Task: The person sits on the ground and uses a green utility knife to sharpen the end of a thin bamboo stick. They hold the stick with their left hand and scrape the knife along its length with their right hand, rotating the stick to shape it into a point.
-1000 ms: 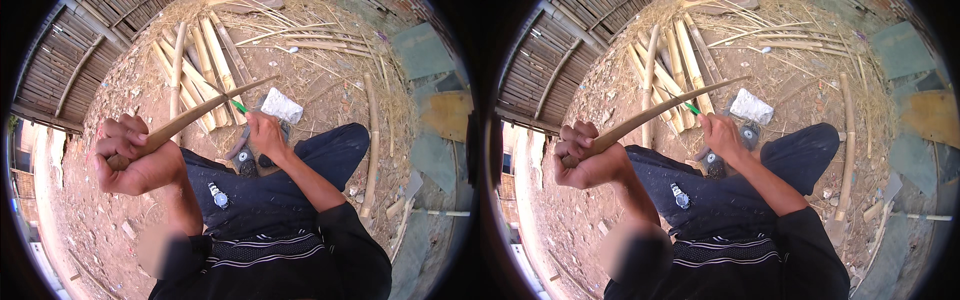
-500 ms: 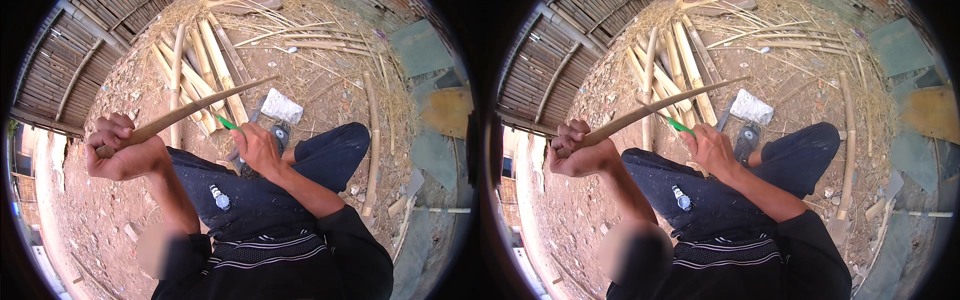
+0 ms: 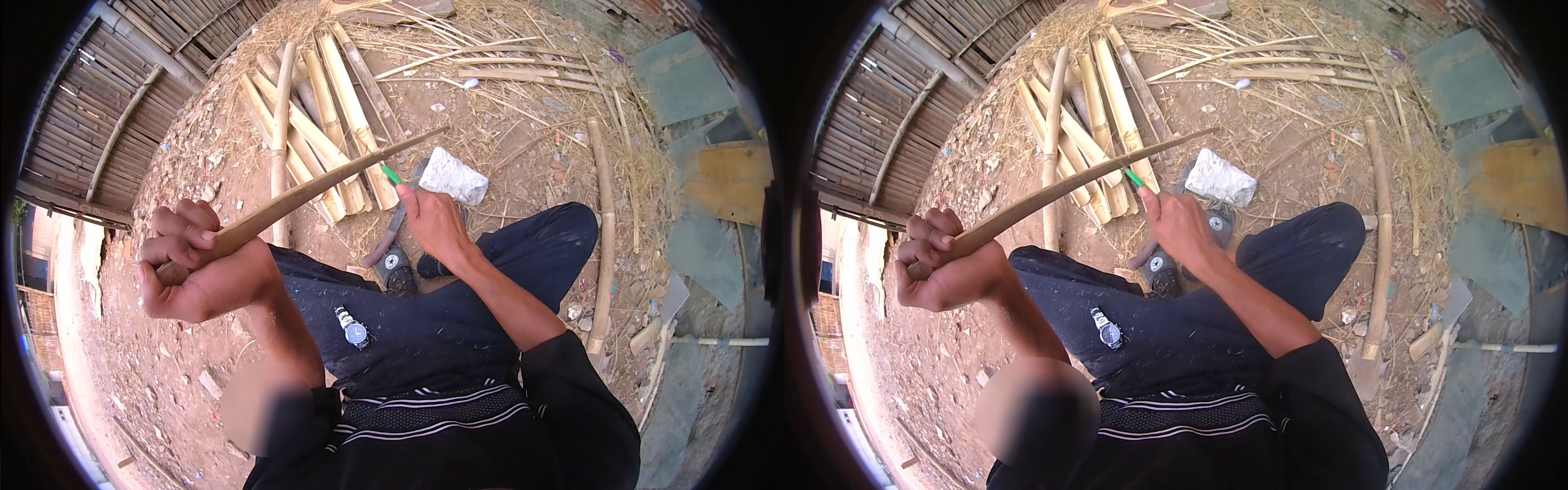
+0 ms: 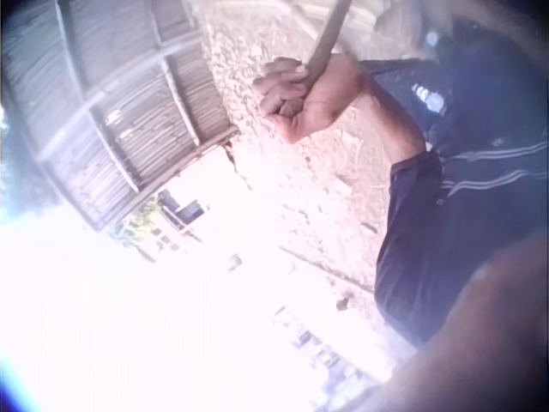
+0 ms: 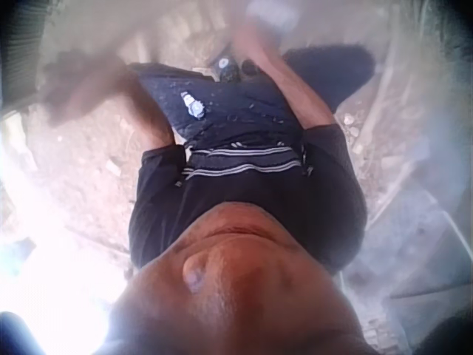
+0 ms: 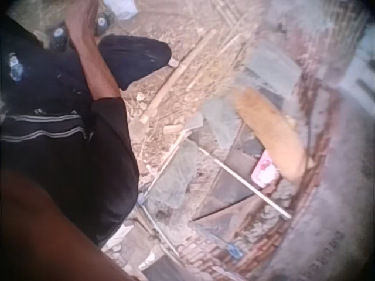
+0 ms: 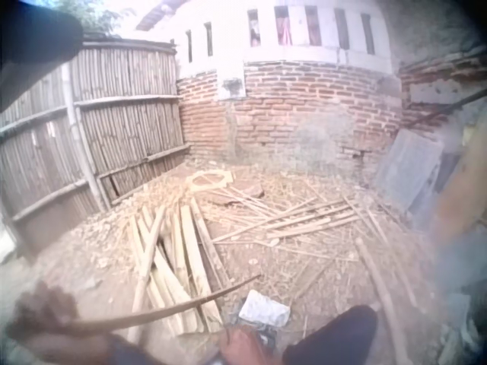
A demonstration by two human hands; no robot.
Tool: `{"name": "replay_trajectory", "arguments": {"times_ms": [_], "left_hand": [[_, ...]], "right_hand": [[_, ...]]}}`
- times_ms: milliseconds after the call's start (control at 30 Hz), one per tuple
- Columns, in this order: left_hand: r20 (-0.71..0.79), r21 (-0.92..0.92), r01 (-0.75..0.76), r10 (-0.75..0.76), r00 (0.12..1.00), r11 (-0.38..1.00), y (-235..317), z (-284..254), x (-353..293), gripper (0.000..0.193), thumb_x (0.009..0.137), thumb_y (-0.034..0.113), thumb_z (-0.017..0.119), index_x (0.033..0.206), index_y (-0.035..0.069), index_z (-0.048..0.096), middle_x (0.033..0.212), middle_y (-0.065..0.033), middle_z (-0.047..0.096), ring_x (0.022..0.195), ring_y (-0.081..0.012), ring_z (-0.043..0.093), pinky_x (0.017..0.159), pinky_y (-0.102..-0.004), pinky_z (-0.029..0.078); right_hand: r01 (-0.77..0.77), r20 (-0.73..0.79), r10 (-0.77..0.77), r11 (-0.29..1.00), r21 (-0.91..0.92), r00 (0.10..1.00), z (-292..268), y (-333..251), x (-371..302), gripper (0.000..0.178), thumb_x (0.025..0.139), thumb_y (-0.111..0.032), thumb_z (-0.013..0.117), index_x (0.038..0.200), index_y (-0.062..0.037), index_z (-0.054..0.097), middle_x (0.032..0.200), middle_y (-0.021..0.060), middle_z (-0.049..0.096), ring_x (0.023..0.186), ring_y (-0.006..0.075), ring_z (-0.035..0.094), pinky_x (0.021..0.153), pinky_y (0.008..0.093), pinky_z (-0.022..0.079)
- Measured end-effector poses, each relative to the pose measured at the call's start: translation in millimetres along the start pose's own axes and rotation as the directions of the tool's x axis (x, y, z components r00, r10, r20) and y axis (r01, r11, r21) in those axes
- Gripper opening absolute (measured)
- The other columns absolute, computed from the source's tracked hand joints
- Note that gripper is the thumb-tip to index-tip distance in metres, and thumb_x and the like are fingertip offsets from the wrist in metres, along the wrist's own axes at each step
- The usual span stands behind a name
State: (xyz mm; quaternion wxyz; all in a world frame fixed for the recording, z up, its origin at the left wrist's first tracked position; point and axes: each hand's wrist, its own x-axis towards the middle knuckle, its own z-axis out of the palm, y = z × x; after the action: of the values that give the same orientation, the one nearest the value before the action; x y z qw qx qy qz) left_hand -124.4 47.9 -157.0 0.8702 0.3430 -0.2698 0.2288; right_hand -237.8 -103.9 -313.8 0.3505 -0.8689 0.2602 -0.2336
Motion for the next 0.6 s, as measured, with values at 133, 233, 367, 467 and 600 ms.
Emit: {"name": "replay_trajectory", "arguments": {"times_ms": [133, 233, 367, 467, 600], "left_hand": [[-0.001, -0.029, 0.003, -0.003, 1.0, 1.0, 0.5, 2.5, 0.1, 0.04, 0.084, 0.036, 0.033, 0.051, 0.013, 0.03, 0.049, -0.0026, 0.028, 0.042, -0.0113, 0.024, 0.042, -0.0235, 0.02], [0.0, -0.023, 0.01, -0.01, 1.0, 1.0, 2.1, 4.2, -0.9, 0.04, 0.084, 0.035, 0.034, 0.051, 0.013, 0.029, 0.049, -0.0022, 0.027, 0.042, -0.011, 0.024, 0.042, -0.0225, 0.02], [-0.034, 0.011, -0.013, 0.013, 0.999, 1.0, -1.1, 5.1, 4.4, 0.038, 0.081, 0.035, 0.036, 0.05, 0.013, 0.03, 0.051, -0.002, 0.027, 0.044, -0.011, 0.02, 0.044, -0.0232, 0.018], [0.004, -0.027, 0.021, -0.021, 1.0, 0.999, 3.1, 13.4, -1.4, 0.039, 0.082, 0.035, 0.036, 0.051, 0.013, 0.029, 0.051, -0.0021, 0.027, 0.044, -0.0109, 0.02, 0.044, -0.0231, 0.018], [0.047, -0.074, 0.015, -0.012, 0.999, 0.997, 3.7, 19.7, -8.7, 0.039, 0.083, 0.035, 0.035, 0.052, 0.013, 0.03, 0.051, -0.0021, 0.027, 0.044, -0.0108, 0.02, 0.044, -0.0234, 0.018]], "right_hand": [[0.184, -0.116, -0.183, 0.983, -0.007, 0.976, 2.8, -18.8, -7.5, 0.05, 0.094, -0.033, 0.041, 0.069, 0.0069, 0.058, 0.055, 0.0235, 0.053, 0.051, 0.0401, 0.056, 0.051, 0.0438, 0.045], [-0.13, -0.036, 0.128, 0.99, -0.058, 0.991, 14.8, 33.8, 14.2, 0.049, 0.095, -0.032, 0.041, 0.07, 0.0067, 0.058, 0.062, 0.0267, 0.055, 0.056, 0.0424, 0.055, 0.054, 0.0464, 0.043], [0.044, -0.06, -0.043, 0.999, 0.018, 0.997, 5.0, -0.7, -0.9, 0.053, 0.095, -0.034, 0.039, 0.07, 0.0073, 0.059, 0.06, 0.027, 0.055, 0.058, 0.0435, 0.056, 0.054, 0.0469, 0.043], [0.074, -0.077, -0.076, 0.997, -0.028, 0.994, 5.4, 3.2, 3.2, 0.051, 0.094, -0.033, 0.04, 0.07, 0.0073, 0.06, 0.061, 0.0277, 0.055, 0.059, 0.0435, 0.056, 0.055, 0.0468, 0.044], [-0.278, -0.012, 0.282, 0.937, -0.212, 0.959, 9.3, 68.4, 17.4, 0.048, 0.093, -0.033, 0.043, 0.069, 0.006, 0.058, 0.064, 0.0275, 0.056, 0.061, 0.0429, 0.057, 0.056, 0.0471, 0.045]]}}
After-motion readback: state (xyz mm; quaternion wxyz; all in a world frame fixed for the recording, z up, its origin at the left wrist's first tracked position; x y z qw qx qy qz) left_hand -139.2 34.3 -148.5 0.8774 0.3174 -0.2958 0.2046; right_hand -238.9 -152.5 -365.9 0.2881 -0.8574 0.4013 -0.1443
